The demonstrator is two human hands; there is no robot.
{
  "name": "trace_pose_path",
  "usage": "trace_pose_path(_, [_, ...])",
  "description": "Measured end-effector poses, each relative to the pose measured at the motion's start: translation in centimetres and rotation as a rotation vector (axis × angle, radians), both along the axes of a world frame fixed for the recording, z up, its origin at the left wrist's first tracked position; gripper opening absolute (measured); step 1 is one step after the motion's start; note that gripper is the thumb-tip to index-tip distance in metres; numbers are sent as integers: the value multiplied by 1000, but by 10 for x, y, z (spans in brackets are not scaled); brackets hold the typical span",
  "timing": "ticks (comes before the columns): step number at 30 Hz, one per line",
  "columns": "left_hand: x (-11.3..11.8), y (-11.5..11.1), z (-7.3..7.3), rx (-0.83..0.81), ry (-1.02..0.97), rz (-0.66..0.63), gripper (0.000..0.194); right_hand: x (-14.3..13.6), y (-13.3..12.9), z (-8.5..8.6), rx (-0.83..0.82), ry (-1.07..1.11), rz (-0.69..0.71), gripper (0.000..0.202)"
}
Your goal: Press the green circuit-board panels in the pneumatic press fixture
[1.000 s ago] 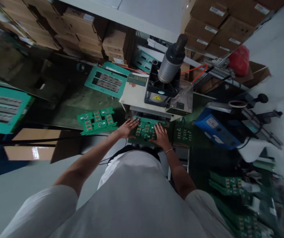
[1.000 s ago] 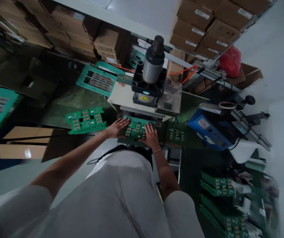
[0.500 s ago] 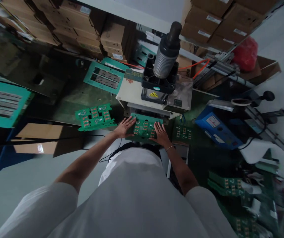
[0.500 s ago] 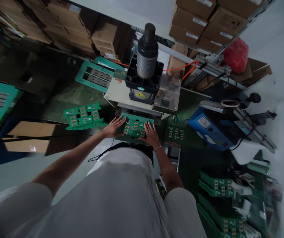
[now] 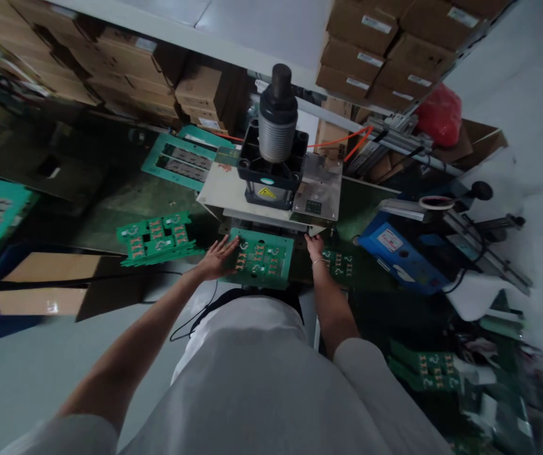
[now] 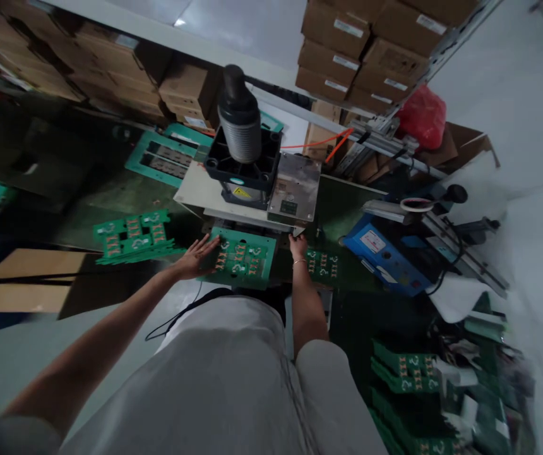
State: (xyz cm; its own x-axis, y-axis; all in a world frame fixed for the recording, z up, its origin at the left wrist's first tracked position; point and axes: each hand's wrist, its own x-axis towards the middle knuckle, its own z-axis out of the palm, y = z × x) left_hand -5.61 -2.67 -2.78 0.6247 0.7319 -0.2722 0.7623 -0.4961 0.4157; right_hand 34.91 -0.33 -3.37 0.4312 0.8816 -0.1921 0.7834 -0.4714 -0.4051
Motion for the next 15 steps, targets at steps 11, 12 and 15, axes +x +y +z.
trace_pose_path(11, [9,-3,5,128,-80,221,100,56,-59,28,-215,-196,-197,43])
trace_pose_path(12, [11,-6,7,157,-101,258,99,65,-71,31,-247,-247,-245,43])
trace_pose_path(15, [21,-18,17,215,-132,333,98,83,-103,37,-295,-321,-283,56])
